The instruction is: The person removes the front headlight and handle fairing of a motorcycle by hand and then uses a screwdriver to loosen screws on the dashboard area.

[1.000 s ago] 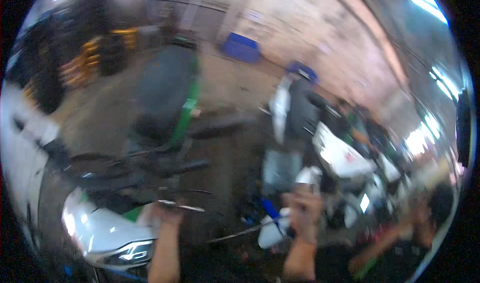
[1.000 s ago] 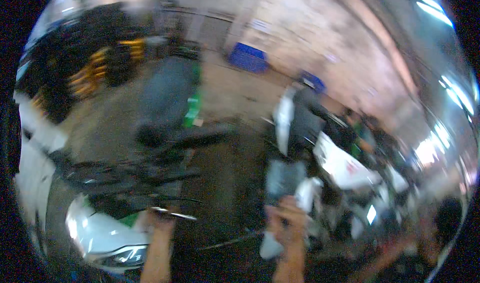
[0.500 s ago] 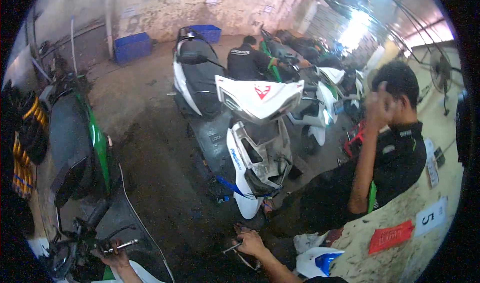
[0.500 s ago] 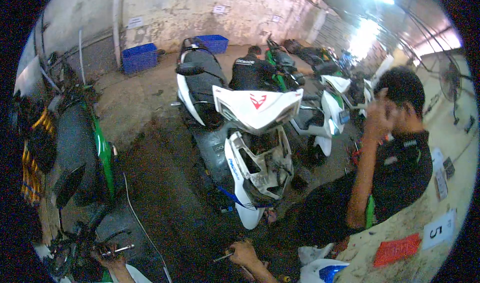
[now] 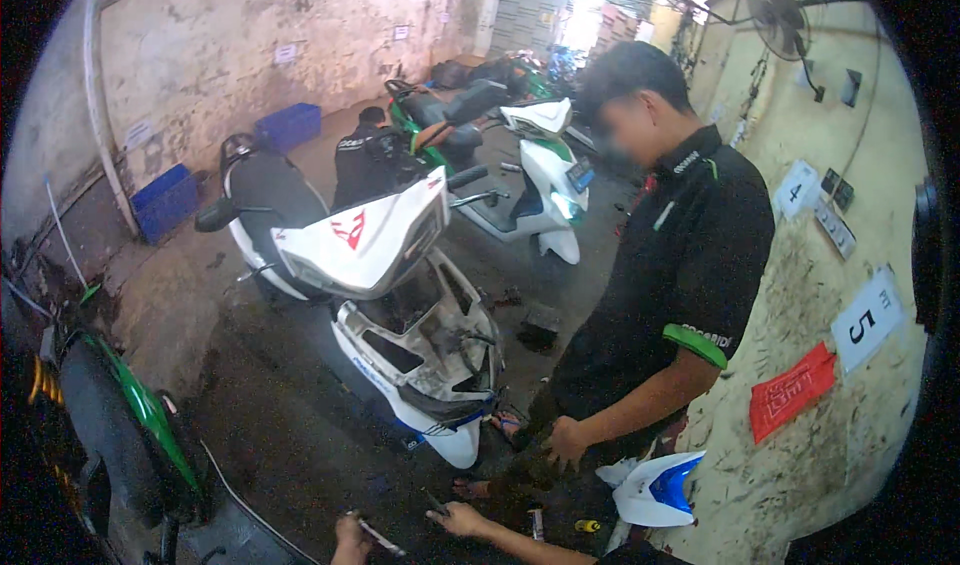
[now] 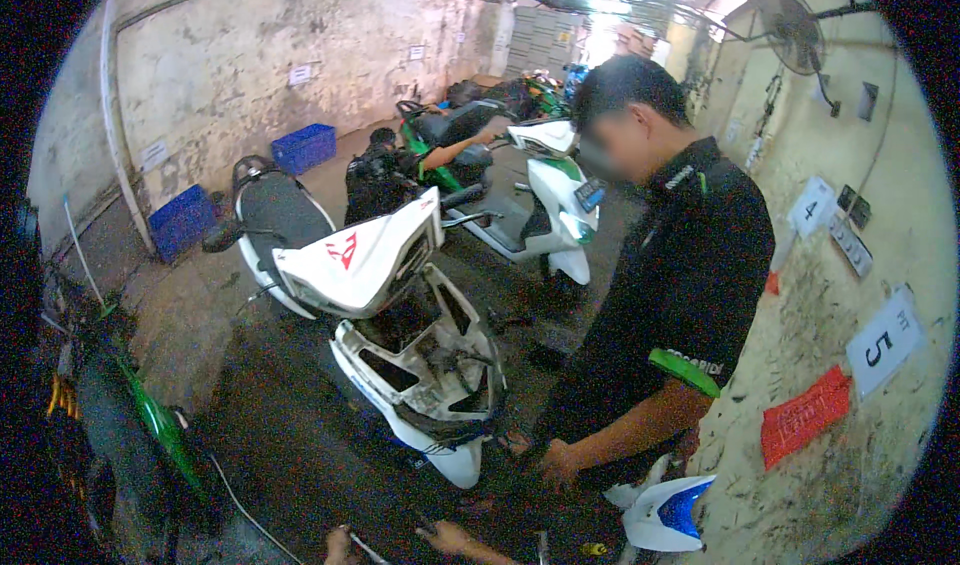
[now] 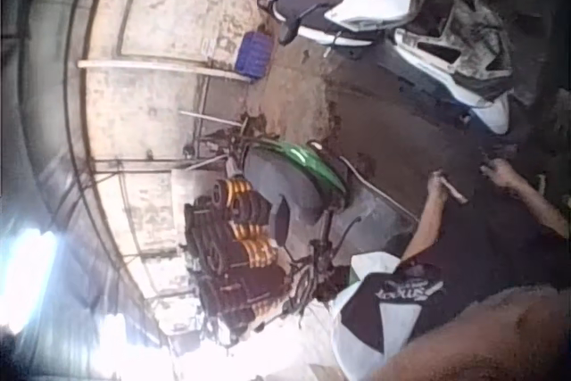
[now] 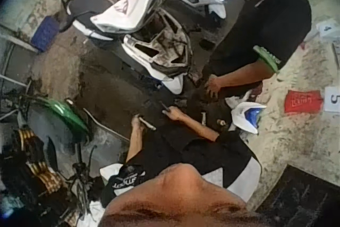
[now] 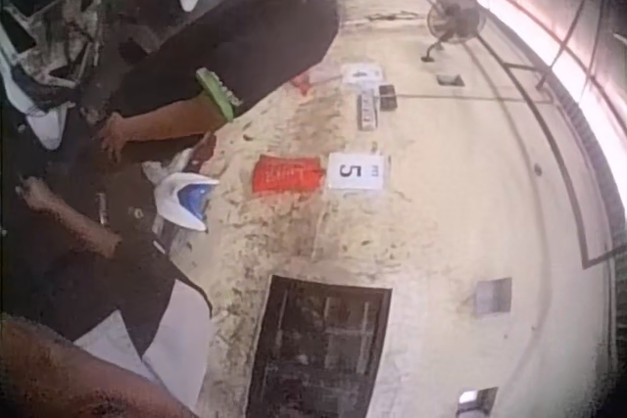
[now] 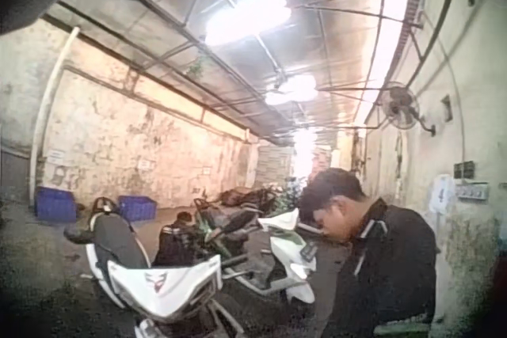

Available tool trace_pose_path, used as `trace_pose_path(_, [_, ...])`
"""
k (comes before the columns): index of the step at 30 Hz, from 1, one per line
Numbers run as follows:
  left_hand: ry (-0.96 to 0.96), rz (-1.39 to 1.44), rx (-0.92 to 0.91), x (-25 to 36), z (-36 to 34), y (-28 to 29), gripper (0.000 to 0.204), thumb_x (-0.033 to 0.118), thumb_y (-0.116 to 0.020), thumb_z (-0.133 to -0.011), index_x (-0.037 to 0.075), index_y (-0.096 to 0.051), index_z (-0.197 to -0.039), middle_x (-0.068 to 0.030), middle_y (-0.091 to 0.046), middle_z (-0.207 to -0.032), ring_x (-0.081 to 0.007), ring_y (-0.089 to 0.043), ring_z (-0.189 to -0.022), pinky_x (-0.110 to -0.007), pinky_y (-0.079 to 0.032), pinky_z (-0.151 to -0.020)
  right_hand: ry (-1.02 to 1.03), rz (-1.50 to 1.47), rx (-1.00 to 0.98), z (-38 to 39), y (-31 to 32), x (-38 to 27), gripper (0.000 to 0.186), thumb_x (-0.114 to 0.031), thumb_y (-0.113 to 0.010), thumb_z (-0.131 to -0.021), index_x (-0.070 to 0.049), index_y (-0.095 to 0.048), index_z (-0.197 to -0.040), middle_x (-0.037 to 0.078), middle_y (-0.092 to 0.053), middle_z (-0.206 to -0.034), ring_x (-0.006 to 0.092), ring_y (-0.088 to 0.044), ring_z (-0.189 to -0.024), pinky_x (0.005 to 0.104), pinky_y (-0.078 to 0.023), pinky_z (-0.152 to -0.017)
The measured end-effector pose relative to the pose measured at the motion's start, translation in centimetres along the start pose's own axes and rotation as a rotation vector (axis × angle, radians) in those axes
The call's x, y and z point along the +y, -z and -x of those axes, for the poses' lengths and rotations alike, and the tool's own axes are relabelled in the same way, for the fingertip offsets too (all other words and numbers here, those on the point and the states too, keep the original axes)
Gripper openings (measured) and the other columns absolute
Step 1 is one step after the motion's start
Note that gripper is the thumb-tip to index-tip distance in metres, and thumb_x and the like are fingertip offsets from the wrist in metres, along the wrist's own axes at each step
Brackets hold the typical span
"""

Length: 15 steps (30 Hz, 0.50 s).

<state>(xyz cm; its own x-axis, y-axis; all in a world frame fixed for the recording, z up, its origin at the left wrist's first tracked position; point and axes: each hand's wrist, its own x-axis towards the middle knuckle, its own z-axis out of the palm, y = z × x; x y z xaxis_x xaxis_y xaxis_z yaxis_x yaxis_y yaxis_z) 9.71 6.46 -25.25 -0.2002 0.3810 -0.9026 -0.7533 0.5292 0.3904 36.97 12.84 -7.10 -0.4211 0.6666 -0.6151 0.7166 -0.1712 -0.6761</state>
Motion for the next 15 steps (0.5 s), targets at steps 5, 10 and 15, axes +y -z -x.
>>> trace_pose_path(5, [-0.084, -0.216, -0.162, 0.6, 7.4, -11.7, 0.023, 0.017, -0.051, -0.093, 0.002, -0.046, -0.111, -0.011, -0.056, -0.086, -0.0242, -0.057, -0.077, -0.047, -0.05, -0.064, -0.084, 0.022, 0.096, -5.6, -2.7, 7.6, 0.073, -0.066, -0.038, -0.088, 0.003, -0.063, -0.089, 0.021, -0.062, -0.073, 0.0325, -0.062, -0.077, 0.0441, -0.048, -0.07])
trace_pose_path(10, [-0.016, -0.433, -0.103, -1.0, 1.7, -11.9, 0.065, 0.023, -0.051, -0.093, 0.003, -0.016, -0.143, -0.0188, -0.058, -0.106, -0.0303, -0.058, -0.1, -0.053, -0.05, -0.083, -0.072, -0.155, -0.143, -10.4, -5.6, 12.3, 0.063, -0.06, -0.046, -0.089, 0.0, -0.064, -0.095, 0.015, -0.065, -0.08, 0.0258, -0.062, -0.08, 0.038, -0.048, -0.072])
trace_pose_path(15, [-0.164, -0.615, -0.207, -0.5, 9.2, -11.2, 0.072, 0.04, -0.06, -0.088, 0.001, -0.032, -0.141, -0.0193, -0.035, -0.143, -0.0335, -0.034, -0.131, -0.044, -0.033, -0.104, -0.099, -0.176, -0.153, -11.6, -4.1, 12.9, 0.054, -0.053, -0.05, -0.088, -0.002, -0.063, -0.101, 0.014, -0.065, -0.087, 0.025, -0.062, -0.083, 0.0389, -0.048, -0.073])
